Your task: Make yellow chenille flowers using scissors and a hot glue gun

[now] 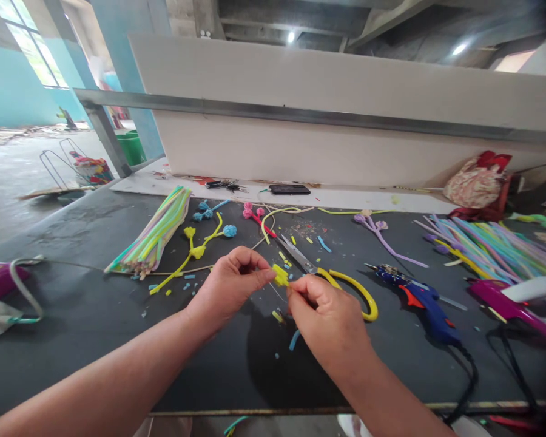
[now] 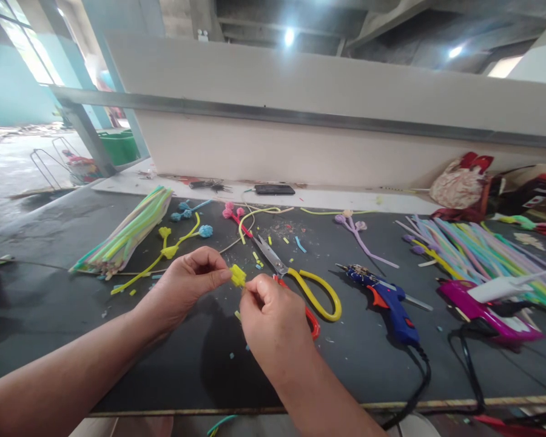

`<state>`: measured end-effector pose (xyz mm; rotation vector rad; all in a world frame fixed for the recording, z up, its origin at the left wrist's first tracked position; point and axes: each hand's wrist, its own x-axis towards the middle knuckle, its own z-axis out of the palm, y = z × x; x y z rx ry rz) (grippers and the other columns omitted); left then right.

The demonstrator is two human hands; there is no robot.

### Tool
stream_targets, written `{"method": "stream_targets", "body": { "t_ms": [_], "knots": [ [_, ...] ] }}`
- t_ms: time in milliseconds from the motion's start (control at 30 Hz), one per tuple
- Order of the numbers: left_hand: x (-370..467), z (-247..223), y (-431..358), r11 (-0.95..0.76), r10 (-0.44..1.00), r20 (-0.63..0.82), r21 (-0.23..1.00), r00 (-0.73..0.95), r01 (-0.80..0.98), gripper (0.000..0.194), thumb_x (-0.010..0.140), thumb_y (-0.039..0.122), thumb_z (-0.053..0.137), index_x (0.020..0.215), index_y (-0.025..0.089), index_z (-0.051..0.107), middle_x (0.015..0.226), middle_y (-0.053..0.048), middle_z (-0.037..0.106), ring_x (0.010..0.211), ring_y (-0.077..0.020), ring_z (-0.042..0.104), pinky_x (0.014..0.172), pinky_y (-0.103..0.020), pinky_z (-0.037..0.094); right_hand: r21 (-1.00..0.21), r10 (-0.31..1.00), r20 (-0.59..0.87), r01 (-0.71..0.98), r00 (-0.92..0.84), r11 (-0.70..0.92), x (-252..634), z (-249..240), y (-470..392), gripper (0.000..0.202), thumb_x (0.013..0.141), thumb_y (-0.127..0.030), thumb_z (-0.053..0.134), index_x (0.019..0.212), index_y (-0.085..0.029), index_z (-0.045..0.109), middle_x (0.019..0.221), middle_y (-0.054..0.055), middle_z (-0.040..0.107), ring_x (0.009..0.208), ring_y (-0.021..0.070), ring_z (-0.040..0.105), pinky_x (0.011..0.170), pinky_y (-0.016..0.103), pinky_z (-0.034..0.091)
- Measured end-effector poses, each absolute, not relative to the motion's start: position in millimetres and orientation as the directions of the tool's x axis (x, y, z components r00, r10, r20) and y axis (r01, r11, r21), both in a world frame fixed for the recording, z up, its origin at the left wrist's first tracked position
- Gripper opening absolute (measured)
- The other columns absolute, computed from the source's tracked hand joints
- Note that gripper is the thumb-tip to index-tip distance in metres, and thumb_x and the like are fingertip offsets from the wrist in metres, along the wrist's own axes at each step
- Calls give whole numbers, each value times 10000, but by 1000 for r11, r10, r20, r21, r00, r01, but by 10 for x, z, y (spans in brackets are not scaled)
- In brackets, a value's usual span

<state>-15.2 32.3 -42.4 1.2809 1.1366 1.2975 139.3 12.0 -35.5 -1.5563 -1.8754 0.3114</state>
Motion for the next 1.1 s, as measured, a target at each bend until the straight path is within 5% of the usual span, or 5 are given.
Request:
{"method": "stream_targets", "body": {
  "t_ms": [433, 667, 1100],
  "knots": [
    [-123, -461, 314, -190, 973, 217, 950, -84, 246, 116, 694, 258, 639, 707, 170, 565, 664, 30, 490, 594, -95, 420, 552, -223, 350, -671, 958, 274, 697, -83, 252, 1379, -350, 125, 174, 754, -234, 508, 619, -205, 615, 452, -31, 569, 414, 102, 487, 429, 202, 359],
    [-142, -410, 297, -389, 878, 477, 753, -34, 530, 88, 741, 178, 591, 658, 166, 620, 716, -3, 510, 667, -107, 462, 623, -226, 385, -679, 975, 218, 712, -33, 176, 1388, -384, 147, 155, 745, -254, 516, 663, -214, 641, 493, -19, 607, 462, 125, 539, 472, 223, 388],
    [-164, -439, 228, -574, 728, 680, 533, 89, 622, 55, 745, 155, 625, 789, 182, 607, 789, -20, 532, 790, -136, 519, 714, -259, 440, -666, 961, 277, 719, -10, 200, 1386, -380, 150, 155, 740, -223, 528, 640, -217, 646, 490, -31, 597, 453, 116, 527, 464, 218, 381]
  ]
}}
